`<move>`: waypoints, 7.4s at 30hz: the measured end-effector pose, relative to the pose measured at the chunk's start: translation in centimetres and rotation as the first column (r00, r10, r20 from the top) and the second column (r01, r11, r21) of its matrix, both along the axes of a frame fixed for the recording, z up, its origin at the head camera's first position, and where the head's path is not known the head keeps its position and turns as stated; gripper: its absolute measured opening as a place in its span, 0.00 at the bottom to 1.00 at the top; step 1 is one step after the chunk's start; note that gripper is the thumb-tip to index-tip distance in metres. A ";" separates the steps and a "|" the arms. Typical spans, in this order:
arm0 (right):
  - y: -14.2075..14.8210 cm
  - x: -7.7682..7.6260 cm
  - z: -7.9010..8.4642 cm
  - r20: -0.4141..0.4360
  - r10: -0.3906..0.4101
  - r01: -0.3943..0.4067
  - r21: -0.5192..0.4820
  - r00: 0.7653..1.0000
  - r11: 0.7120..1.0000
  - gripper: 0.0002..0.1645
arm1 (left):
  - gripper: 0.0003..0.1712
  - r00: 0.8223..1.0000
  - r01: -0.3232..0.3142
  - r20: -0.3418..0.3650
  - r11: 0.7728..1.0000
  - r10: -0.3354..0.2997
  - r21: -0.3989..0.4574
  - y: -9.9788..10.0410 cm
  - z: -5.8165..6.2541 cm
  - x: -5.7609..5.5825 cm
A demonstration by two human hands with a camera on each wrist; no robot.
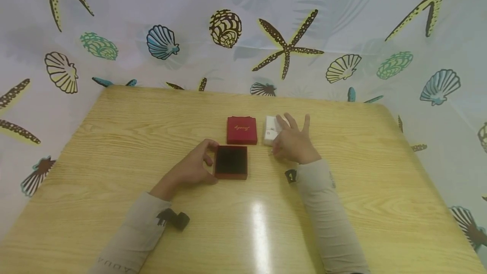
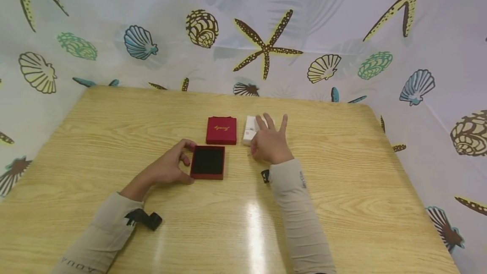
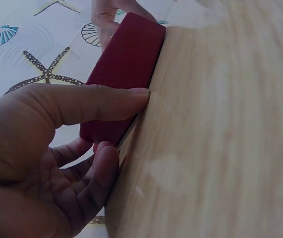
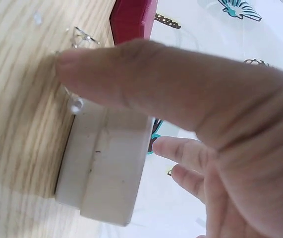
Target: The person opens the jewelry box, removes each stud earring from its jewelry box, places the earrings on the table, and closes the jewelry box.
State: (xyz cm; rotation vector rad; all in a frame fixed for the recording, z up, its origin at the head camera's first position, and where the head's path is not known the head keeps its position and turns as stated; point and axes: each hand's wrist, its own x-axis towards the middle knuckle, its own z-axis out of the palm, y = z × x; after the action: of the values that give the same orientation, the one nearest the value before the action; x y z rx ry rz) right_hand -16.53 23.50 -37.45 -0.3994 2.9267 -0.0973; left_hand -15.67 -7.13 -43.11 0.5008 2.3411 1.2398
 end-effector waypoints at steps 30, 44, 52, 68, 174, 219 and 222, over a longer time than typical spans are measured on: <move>-7.1 -8.0 3.2 0.103 0.259 -0.247 -0.110 0.961 0.963 0.27 | 0.52 1.000 -0.023 0.014 0.998 0.022 0.050 -0.3 -0.2 -0.2; -8.2 -8.7 0.9 0.241 0.228 -0.206 -0.110 0.944 0.972 0.42 | 0.51 1.000 -0.005 0.017 0.998 0.004 0.058 0.0 -0.5 0.0; -8.4 -8.6 0.7 0.185 0.253 -0.244 -0.069 0.950 0.967 0.42 | 0.51 1.000 -0.016 -0.001 0.998 0.016 0.054 -0.2 -0.3 0.0; -8.1 -6.0 3.7 0.089 0.286 -0.277 -0.102 0.954 0.956 0.42 | 0.52 1.000 -0.019 0.007 0.999 0.019 0.032 -0.2 -0.1 0.0; -7.4 0.6 0.9 0.336 0.255 -0.176 -0.246 0.907 0.953 0.67 | 0.56 0.988 0.117 0.105 0.993 -0.118 0.009 0.2 1.5 -1.6; -4.9 -6.7 2.1 0.237 0.153 -0.126 -0.125 0.960 0.984 0.64 | 0.60 0.993 -0.071 0.088 0.993 0.079 -0.098 3.9 2.3 -8.5; -4.0 -5.6 2.9 0.146 0.176 -0.149 -0.177 0.974 0.973 0.59 | 0.59 0.995 -0.094 0.028 0.989 0.098 -0.114 2.4 2.6 -7.7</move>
State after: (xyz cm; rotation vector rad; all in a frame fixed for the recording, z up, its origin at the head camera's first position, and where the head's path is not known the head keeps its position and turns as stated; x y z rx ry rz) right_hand -22.11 19.46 -34.54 -0.6252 2.7235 -0.3344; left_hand -23.38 -4.76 -40.51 0.3315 2.4151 1.1413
